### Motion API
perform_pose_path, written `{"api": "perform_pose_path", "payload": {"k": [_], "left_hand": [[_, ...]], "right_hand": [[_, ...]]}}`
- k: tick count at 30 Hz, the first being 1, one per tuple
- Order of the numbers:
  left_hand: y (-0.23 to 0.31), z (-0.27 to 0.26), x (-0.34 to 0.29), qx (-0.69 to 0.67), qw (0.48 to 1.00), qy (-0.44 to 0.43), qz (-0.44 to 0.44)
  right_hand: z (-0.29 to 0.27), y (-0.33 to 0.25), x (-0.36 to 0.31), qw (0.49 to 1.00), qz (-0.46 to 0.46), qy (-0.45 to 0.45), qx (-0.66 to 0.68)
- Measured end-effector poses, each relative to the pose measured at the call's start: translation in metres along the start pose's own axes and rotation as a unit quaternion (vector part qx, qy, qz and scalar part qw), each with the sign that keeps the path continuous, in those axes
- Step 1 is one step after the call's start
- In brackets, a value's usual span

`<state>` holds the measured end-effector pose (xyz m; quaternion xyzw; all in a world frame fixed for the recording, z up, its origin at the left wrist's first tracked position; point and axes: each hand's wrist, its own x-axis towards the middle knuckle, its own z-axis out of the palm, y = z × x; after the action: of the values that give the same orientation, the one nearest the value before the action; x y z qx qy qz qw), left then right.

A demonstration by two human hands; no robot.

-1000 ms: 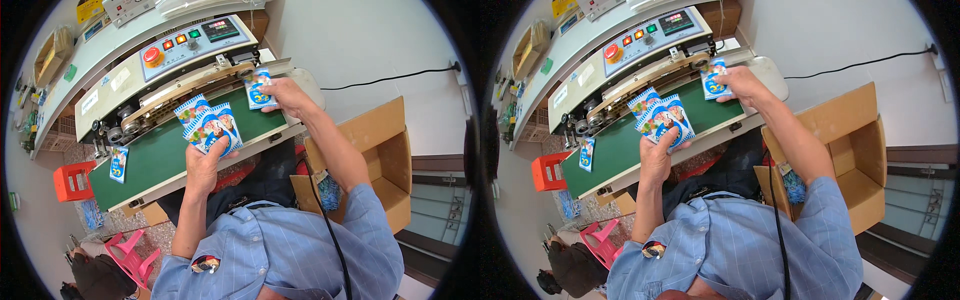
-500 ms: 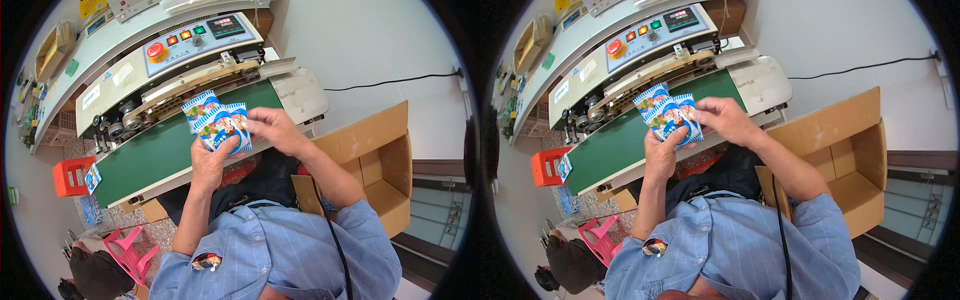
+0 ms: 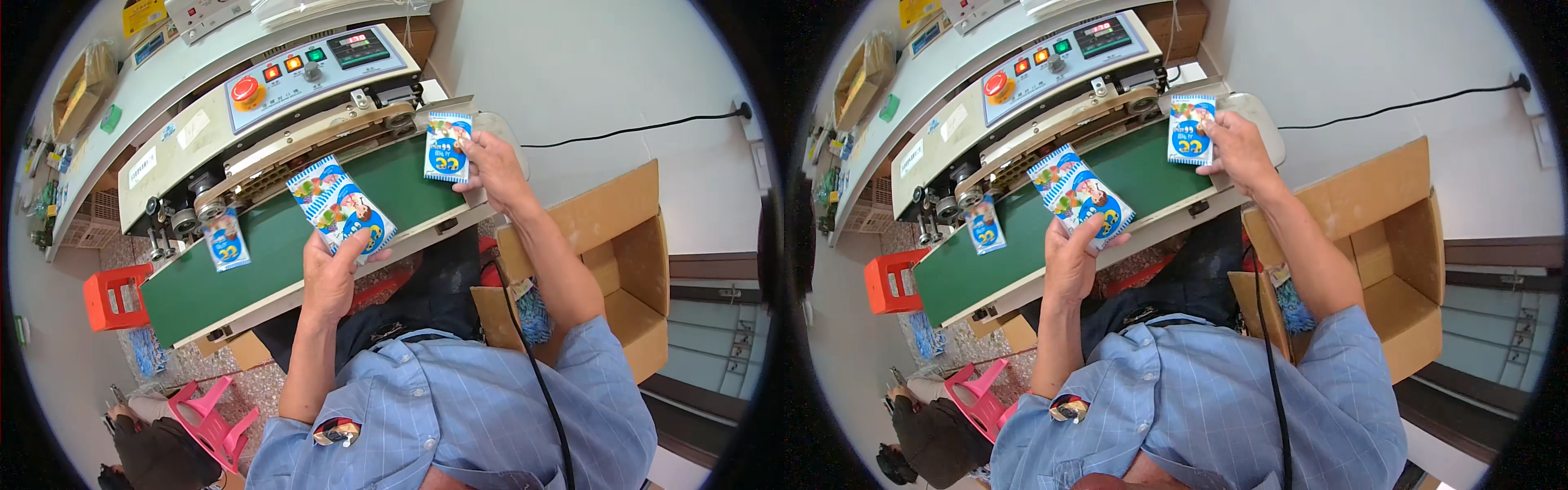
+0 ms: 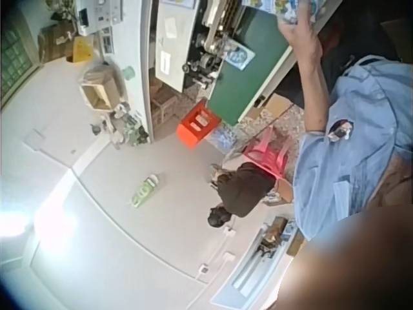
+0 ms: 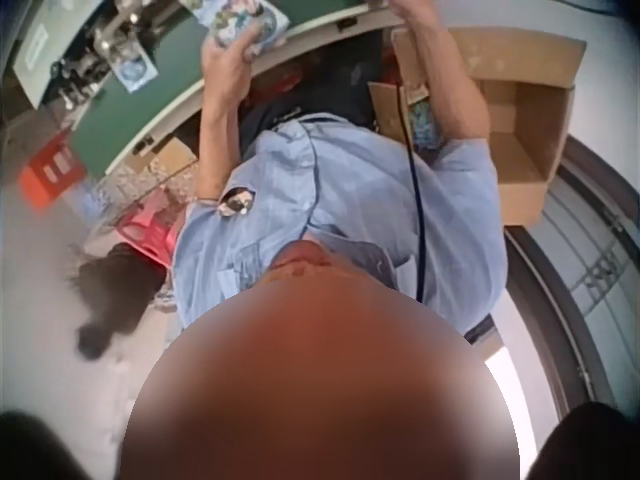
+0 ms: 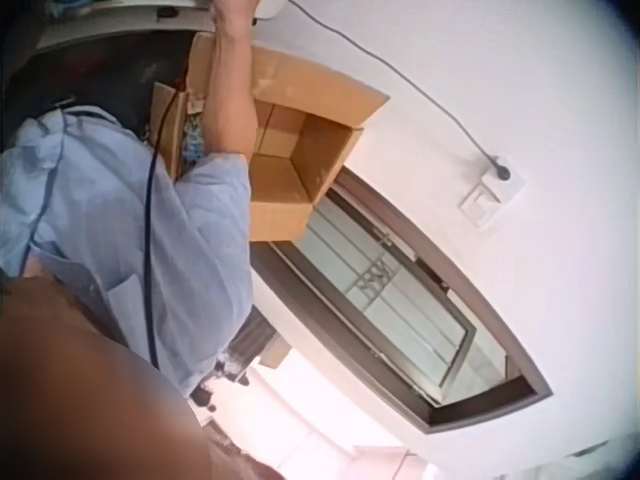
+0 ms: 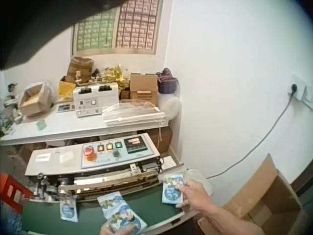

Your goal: Sealing small blue toy packets using a heat-sealing machine and organizing them into a box.

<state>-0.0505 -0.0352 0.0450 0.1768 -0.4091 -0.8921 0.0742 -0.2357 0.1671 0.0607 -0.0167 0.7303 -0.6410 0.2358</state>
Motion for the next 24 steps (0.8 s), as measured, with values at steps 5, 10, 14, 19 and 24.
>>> {"api": "perform_pose_path", "payload": {"k": [5,10,14,19,24], "left_hand": [[0.004,-0.002,0.000,0.000,1.000,-0.023,-0.012],[0.005,-0.003,0.000,0.055,0.998,0.027,-0.005],[0.002,0.001,0.003,0.075,0.994,0.074,0.024],[-0.006,0.011,0.007,0.106,0.991,0.064,0.051],[-0.011,0.010,0.010,0.060,0.995,0.059,0.050]], "right_hand": [[0.014,-0.002,0.026,0.999,0.006,-0.021,-0.040],[0.042,0.000,0.034,0.994,0.025,-0.068,-0.083],[0.057,0.002,0.011,0.996,-0.013,-0.057,-0.071],[0.065,0.007,-0.044,0.959,-0.023,-0.283,-0.010],[0.047,0.002,-0.035,0.986,0.026,-0.140,0.081]]}}
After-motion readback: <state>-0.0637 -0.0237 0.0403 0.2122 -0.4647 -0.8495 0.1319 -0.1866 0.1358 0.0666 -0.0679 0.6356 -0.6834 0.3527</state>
